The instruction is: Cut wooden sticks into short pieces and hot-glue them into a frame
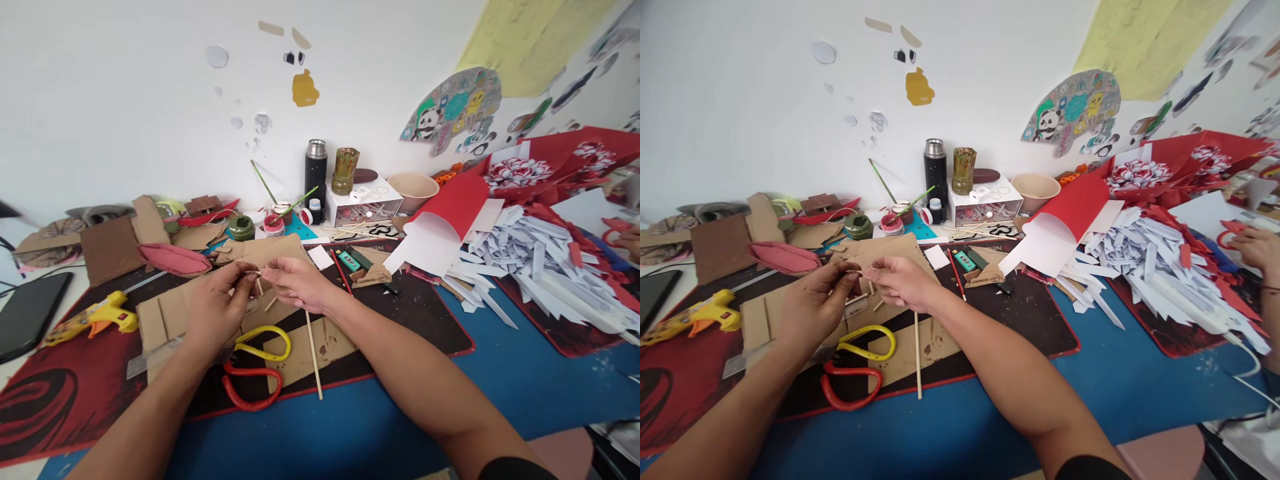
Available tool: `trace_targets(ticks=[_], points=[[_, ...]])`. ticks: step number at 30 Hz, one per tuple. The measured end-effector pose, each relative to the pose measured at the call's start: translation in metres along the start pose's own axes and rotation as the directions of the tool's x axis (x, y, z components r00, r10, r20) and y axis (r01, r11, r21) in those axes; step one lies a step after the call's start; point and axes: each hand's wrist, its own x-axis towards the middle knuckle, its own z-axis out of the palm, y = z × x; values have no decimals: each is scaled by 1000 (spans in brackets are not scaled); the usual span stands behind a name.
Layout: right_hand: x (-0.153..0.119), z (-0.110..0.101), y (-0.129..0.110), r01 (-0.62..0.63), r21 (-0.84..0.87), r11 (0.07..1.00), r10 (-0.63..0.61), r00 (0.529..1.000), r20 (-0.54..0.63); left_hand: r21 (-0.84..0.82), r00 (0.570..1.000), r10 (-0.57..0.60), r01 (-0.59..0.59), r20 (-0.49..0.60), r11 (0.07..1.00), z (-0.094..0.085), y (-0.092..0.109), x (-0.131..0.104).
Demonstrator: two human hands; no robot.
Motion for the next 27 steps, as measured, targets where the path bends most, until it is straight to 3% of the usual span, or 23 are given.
trace_targets(ticks=[9, 15, 18, 21, 24, 27], points=[[3, -3, 5, 72, -121, 990, -80, 995, -61, 50, 981, 126, -120, -145, 992, -1, -7, -1], [6, -5, 6, 94, -241, 966, -124, 986, -115, 359, 927, 366, -315, -82, 879, 1, -18, 2], [5, -4, 7, 123, -329, 936, -179, 973, -144, 442, 905, 423, -363, -42, 820, 3, -19, 2], [4, -4, 7, 119, -438, 891, -218, 959, -183, 400, 941, 335, -294, -36, 868, 5, -16, 1], [2, -4, 7, 121, -529, 840, -259, 946, -195, 278, 994, 104, -106, 25, 955, 5, -10, 3], [1, -4, 7, 117, -599, 792, -283, 940, -191, 96, 981, -95, 79, 172, 992, 3, -6, 5]])
